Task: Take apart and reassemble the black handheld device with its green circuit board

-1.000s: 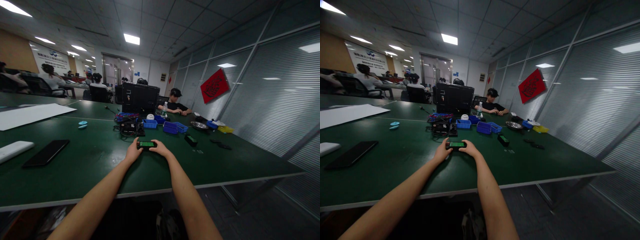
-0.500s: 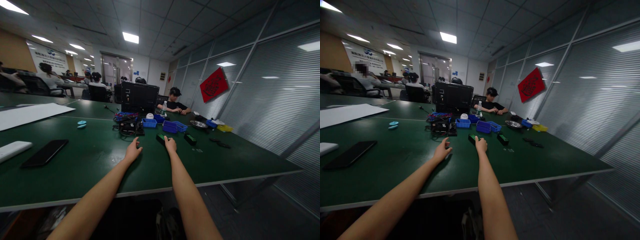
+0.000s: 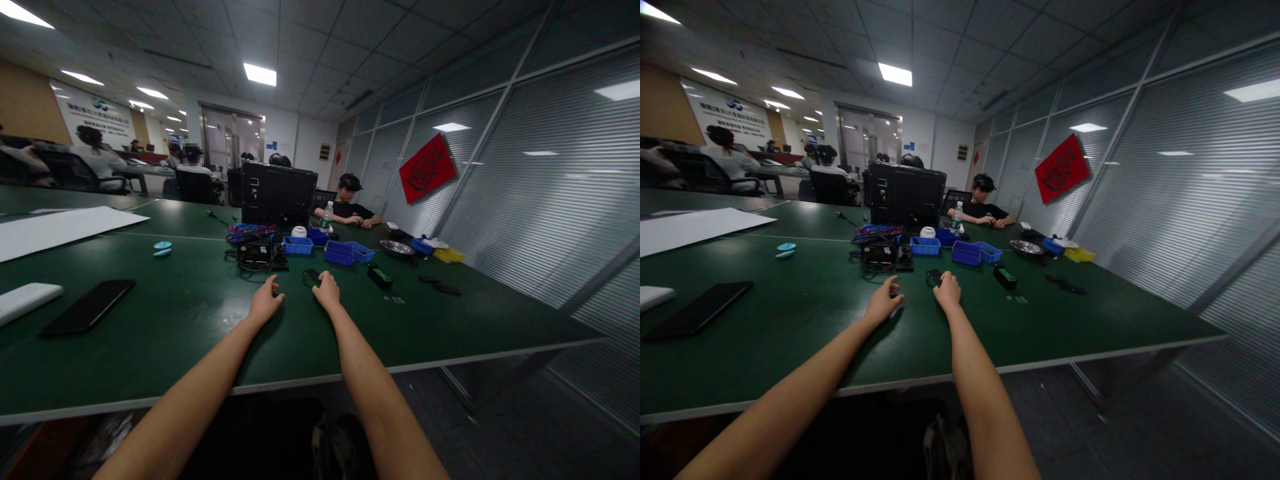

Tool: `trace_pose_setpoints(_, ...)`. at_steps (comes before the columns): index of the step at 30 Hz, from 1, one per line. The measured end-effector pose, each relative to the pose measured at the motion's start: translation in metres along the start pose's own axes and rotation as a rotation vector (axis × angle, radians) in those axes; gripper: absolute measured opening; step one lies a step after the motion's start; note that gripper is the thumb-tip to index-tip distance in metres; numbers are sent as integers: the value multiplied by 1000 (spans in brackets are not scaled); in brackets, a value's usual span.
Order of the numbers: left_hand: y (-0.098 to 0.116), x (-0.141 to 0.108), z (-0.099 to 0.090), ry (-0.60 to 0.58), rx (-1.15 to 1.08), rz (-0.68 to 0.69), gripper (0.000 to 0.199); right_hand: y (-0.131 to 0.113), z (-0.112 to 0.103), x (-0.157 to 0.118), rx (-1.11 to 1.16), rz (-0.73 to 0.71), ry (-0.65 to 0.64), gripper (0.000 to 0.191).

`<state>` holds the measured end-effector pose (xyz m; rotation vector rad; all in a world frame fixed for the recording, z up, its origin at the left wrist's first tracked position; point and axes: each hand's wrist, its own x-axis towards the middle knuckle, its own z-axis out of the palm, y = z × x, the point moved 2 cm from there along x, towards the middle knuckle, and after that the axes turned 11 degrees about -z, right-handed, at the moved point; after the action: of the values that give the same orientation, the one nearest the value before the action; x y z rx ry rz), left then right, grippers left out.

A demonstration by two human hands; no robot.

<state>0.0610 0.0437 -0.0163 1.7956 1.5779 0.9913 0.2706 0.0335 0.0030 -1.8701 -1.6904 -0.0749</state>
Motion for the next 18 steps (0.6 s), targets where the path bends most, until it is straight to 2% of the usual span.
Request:
trace_pose_setpoints(4,0,0,0,2,12,2,60,-4,2,-2,-56,-14,-34,32)
trace_pose_setpoints(8,0,0,1,-4,18,-3,59,-9,1,-4,-153,-58,-7,38)
trace_pose_setpoints(12,-1,1,2,-4,10,3,59,-24,-3,-9,-349,-201,43,35)
trace_pose_setpoints(18,-1,1,2,1,13,6,58,-54,-6,-21,-453,-448,-37,29)
